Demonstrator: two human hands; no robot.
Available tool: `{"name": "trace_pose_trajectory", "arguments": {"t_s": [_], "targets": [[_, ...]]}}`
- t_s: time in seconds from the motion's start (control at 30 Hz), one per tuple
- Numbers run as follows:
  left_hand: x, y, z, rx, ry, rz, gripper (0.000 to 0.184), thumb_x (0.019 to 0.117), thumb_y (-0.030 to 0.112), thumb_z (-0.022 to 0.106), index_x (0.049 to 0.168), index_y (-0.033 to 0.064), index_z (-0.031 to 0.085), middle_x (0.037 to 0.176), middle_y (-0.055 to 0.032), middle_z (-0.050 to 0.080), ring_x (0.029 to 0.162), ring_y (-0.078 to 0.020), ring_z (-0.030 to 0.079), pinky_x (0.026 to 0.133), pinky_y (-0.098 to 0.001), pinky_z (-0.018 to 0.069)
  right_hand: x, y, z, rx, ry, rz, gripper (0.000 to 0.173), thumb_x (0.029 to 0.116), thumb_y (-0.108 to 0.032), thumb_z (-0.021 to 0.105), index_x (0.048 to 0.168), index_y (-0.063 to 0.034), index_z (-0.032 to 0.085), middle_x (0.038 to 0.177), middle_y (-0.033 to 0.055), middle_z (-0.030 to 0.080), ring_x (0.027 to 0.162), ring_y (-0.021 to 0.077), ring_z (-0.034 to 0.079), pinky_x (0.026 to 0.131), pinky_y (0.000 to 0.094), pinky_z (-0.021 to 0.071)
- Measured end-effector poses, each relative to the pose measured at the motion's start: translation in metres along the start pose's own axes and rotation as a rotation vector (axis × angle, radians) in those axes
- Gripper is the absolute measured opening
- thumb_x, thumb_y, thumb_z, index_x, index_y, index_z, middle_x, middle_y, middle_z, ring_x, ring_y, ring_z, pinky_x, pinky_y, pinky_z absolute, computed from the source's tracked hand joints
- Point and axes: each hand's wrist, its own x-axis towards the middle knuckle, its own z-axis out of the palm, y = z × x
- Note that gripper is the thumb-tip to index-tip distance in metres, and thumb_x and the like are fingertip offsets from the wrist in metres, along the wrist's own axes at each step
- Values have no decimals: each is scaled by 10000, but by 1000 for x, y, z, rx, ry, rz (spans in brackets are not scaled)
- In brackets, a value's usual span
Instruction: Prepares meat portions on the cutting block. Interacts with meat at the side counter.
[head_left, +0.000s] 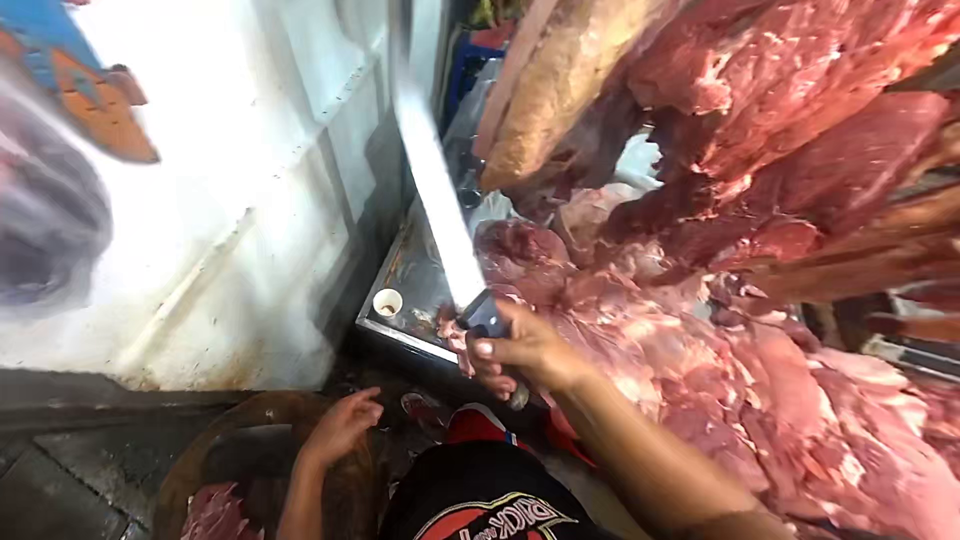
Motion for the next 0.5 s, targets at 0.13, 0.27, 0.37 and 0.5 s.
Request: {"name": "trace_pose_trajectory", "arguments": {"t_s": [0.13,0.27,0.37,0.5], "targets": [[97,36,40,-56,-154,-79,741,1024,289,622,1638,138,235,1216,-152,714,1006,-269,732,870,-452,607,-42,42,-45,-247,346,139,393,987,-154,640,1354,-54,540,819,92,673,616,205,664,589,379,618],[197,86,52,-87,56,-32,766,1047,247,577,1649,99,128,1251,-222,662,963,-312,730,833,-481,623,-97,73,-83,-640,555,373,477,992,-211,644,1456,-156,549,1040,42,729,750,160,691,694,374,618],[297,141,43,181,251,86,542,1050,240,532,1529,7,429,1229,-219,685,1053,-313,712,954,-496,582,-134,105,-93,-723,724,459,528,1004,-270,637,1508,-159,523,1132,74,717,815,152,685,773,403,603],[429,165,45,501,457,108,456,1005,334,601,1361,49,625,1302,-235,652,1190,-411,643,999,-632,511,-168,135,-85,-733,846,532,607,1005,-235,645,1571,-143,448,1160,126,726,853,210,713,818,463,608]]}}
